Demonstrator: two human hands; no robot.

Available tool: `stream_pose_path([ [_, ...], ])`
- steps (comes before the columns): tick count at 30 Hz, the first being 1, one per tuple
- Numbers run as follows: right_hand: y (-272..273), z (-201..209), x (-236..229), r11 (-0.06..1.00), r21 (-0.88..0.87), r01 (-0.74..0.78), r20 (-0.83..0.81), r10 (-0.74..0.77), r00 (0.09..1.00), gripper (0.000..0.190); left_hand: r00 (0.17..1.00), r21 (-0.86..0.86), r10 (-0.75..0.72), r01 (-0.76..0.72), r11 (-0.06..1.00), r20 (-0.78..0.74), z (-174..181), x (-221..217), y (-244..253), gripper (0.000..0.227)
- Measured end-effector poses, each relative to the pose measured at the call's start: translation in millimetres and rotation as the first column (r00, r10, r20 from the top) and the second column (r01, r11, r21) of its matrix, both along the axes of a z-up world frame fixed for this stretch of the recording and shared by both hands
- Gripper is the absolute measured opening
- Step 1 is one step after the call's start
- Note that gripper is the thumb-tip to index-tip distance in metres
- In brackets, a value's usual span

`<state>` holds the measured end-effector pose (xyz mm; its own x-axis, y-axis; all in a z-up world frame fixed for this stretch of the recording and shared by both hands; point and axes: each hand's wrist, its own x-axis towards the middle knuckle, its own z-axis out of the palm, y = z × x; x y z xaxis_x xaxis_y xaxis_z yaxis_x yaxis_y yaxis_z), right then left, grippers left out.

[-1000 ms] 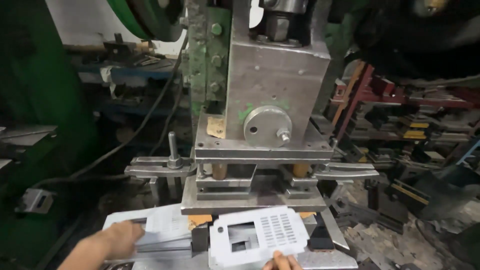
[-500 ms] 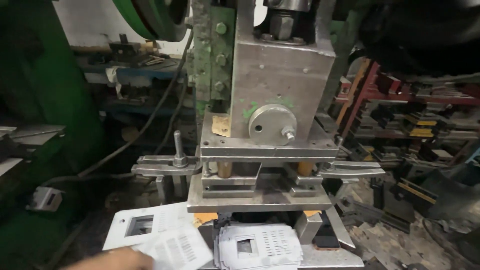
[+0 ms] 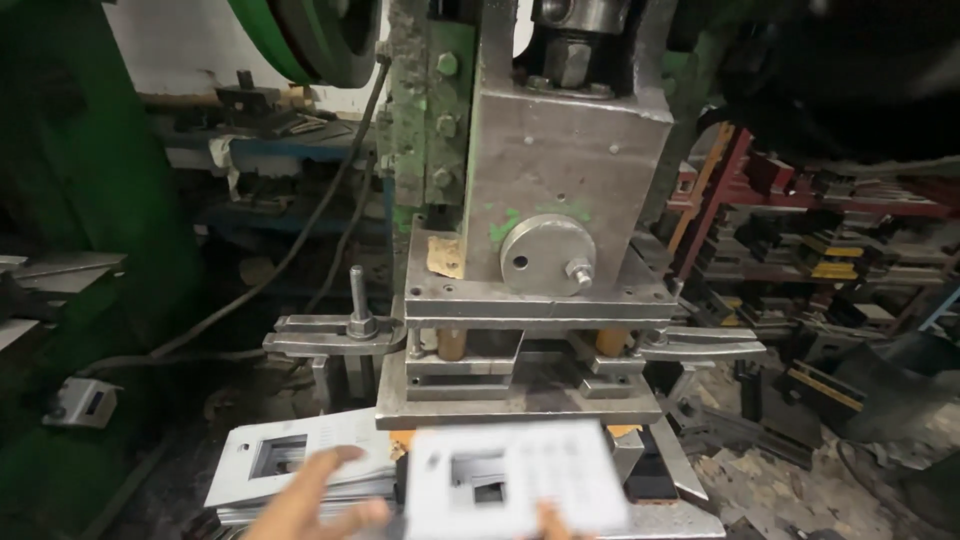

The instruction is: Operating a mechanical press machine to stamp holes into metal sheets.

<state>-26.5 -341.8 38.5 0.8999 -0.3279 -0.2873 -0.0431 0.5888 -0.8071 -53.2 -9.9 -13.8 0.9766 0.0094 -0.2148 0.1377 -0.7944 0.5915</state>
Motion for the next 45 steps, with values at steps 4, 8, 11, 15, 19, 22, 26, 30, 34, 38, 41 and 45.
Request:
stream_pose_path([
  [4, -19.3, -9.7, 79.9, 0.988, 0.063, -0.14, 0.069, 0.136, 0.988, 0.029, 1.0, 0.069, 0.01, -0.008, 0.998, -0.025, 63.9, 45.7, 6.6, 0.084],
  [8, -15.4, 37.1, 98.2, 0.953, 0.222, -0.204, -0.018, 0.214, 0.977, 0.025, 0.951, 0.527, 0.064, 0.11, 0.843, -0.302, 49.4, 60.1, 10.4, 0.1],
  [11, -10.9, 28.8, 97.1, 0.957, 0.015, -0.29, 0.087, 0.288, 0.954, 0.015, 0.988, 0.788, 0.118, 0.006, 0.615, -0.1, -38.6, 77.3, 27.0, 0.068],
  [15, 2.2, 38.8, 113.1, 0.922, -0.134, -0.364, -0.012, 0.366, 0.931, 0.022, 0.976, 0.764, 0.155, 0.019, 0.645, -0.155, -44.1, 75.1, 25.0, 0.067],
  [19, 0.3, 24.5, 171.4, 0.889, -0.25, -0.383, -0.105, 0.368, 0.924, 0.017, 0.988, 0.814, 0.148, -0.057, 0.578, -0.036, -61.6, 82.0, 32.0, 0.063],
  [22, -9.8, 13.8, 186.6, 0.852, -0.328, -0.408, -0.076, 0.407, 0.91, 0.021, 0.988, 0.827, 0.155, -0.103, 0.553, 0.019, -73.5, 82.1, 34.6, 0.06],
  [26, -17.2, 18.9, 188.9, 0.915, -0.176, -0.362, -0.191, 0.329, 0.925, 0.019, 0.987, 0.841, 0.142, -0.136, 0.524, 0.071, -74.0, 80.4, 32.3, 0.058],
  [30, -12.4, 9.0, 206.7, 0.948, 0.011, -0.318, -0.151, 0.316, 0.937, 0.016, 0.988, 0.813, 0.152, -0.081, 0.577, -0.009, -56.2, 79.7, 29.6, 0.064],
  [34, -5.9, 12.5, 195.9, 0.957, 0.009, -0.291, -0.126, 0.29, 0.949, 0.013, 0.982, 0.772, 0.162, -0.031, 0.635, -0.094, -40.8, 75.2, 21.4, 0.071],
  [38, -5.3, 17.9, 192.9, 0.944, -0.078, -0.32, -0.124, 0.31, 0.943, 0.017, 0.986, 0.836, 0.165, -0.107, 0.539, 0.02, -47.1, 73.8, 22.1, 0.061],
  [41, -5.6, 17.5, 193.5, 0.951, -0.069, -0.3, -0.149, 0.288, 0.946, 0.014, 0.959, 0.707, 0.213, -0.021, 0.707, -0.185, -33.1, 79.1, 19.8, 0.079],
  [45, -2.2, 24.5, 183.8, 0.951, -0.072, -0.3, -0.145, 0.288, 0.947, 0.017, 0.99, 0.846, 0.14, -0.095, 0.525, 0.024, -54.7, 75.0, 24.9, 0.06],
])
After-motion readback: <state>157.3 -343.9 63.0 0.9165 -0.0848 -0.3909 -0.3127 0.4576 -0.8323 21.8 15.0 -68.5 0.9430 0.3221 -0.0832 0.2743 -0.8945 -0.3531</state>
